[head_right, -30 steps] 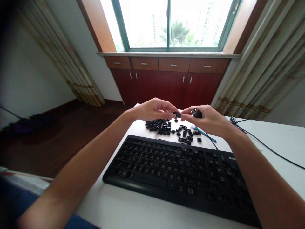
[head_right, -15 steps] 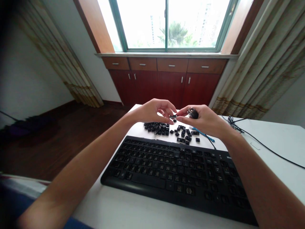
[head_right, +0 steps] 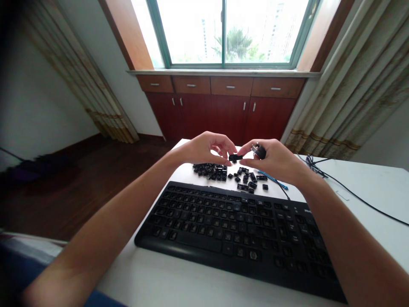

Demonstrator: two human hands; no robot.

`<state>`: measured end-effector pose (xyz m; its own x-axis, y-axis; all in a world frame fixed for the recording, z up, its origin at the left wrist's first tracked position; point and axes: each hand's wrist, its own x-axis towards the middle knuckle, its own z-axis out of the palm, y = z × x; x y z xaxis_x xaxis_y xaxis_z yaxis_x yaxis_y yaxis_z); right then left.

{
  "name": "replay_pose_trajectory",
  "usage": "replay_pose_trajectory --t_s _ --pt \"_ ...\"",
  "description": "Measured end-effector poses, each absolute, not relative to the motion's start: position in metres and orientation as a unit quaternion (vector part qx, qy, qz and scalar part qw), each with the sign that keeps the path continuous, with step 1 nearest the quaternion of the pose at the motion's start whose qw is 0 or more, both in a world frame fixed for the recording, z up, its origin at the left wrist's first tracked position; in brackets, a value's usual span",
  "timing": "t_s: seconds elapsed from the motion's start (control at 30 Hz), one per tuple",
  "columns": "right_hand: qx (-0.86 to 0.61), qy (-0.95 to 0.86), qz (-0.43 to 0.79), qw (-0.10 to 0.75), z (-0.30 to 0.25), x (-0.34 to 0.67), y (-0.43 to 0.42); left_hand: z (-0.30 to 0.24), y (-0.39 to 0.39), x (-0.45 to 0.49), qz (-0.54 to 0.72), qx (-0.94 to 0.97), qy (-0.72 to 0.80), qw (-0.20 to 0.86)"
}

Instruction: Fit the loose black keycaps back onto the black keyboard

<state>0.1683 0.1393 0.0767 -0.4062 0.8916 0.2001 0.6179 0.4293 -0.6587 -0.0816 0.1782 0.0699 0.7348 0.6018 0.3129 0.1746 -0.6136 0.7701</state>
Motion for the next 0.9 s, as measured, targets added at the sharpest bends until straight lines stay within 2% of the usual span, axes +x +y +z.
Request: replay_pose_trajectory --t_s 0.13,0.37,0.57,0.73,0.9 --pt "-0.469 -0.803 0.247 0.274 0.079 0.167 0.137 0.069 0.178 -0.081 0.276 0.862 0.232 0.356" --pt "-0.450 -0.818 0.217 0.287 0.086 0.165 0.132 0.071 0.169 -0.073 0.257 0.900 0.250 0.248" --pt "-0.422 -0.832 0.181 0.312 0.090 0.161 0.125 0.071 0.167 -0.068 0.232 0.899 0.245 0.280" --pt "-0.459 -0.811 0.154 0.328 0.092 0.154 0.120 0.075 0.163 -0.067 0.204 0.893 0.256 0.309" --pt "-0.482 -0.807 0.120 0.318 0.094 0.149 0.117 0.077 0.157 -0.065 0.193 0.905 0.272 0.266"
